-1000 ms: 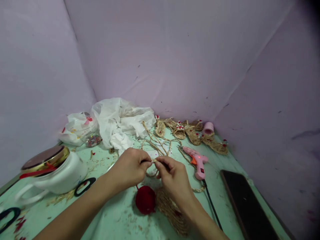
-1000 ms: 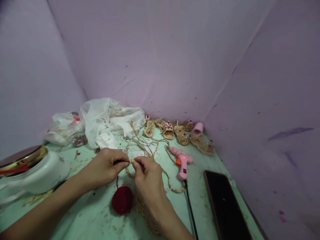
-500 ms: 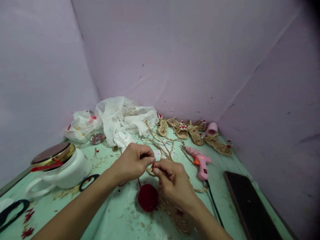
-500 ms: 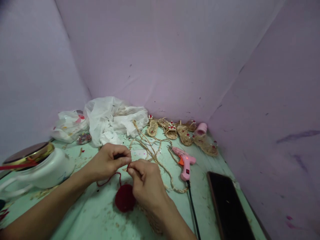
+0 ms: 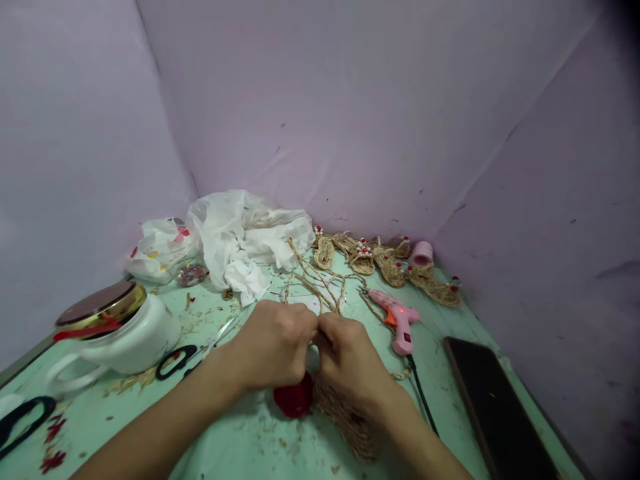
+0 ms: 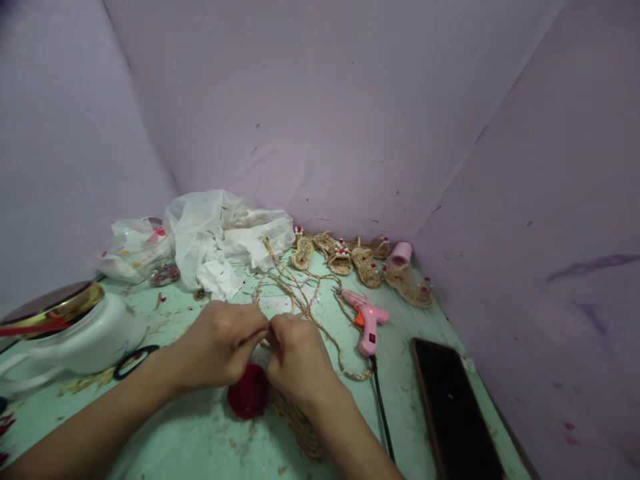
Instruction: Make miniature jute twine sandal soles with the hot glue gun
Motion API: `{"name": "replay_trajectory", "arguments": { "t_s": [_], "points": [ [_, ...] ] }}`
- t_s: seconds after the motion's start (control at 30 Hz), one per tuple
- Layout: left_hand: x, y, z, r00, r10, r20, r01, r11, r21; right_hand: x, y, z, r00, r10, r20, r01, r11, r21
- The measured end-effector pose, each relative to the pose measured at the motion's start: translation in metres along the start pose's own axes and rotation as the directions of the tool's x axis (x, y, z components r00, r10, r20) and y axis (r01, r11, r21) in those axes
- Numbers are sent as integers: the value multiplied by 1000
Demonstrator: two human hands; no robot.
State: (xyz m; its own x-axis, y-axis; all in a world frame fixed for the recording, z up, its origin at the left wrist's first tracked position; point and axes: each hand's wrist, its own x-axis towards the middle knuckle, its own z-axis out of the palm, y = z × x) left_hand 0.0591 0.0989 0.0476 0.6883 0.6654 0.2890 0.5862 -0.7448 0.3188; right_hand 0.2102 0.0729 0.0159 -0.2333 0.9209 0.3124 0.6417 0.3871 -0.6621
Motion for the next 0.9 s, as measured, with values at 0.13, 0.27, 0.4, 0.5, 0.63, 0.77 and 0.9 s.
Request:
{"name": "replay_trajectory", "arguments": {
  "t_s": [0.13,0.27,0.4,0.5,0.63,0.77,0.9],
  "points": [
    [7,-15,-2,979,-200,26,191,879,-438,-1,-4,-2,999,-6,37,-4,964,266],
    [7,-8,19,949,-304,-83,239,867,-438,1,-2,5,950,239,-198,-160,924,348],
    [1,4,24,994,-77,-80,78,997,9,2,4,9,940,239,-244,-214,969,125],
    [-1,1,7,997,14,76,-21,996,90,1,5,2,993,117,-19,-116,992,47],
    [4,-13,-8,984,-48,170,125,872,-474,1,0,-9,970,-41,238,-48,934,355],
    [10,-16,8,951,-296,84,228,497,-837,3,-5,-3,970,211,116,-238,756,610],
    [10,-3,32,859,-493,-138,253,644,-722,5,-1,12,908,413,-70,-289,740,607]
  ]
}}
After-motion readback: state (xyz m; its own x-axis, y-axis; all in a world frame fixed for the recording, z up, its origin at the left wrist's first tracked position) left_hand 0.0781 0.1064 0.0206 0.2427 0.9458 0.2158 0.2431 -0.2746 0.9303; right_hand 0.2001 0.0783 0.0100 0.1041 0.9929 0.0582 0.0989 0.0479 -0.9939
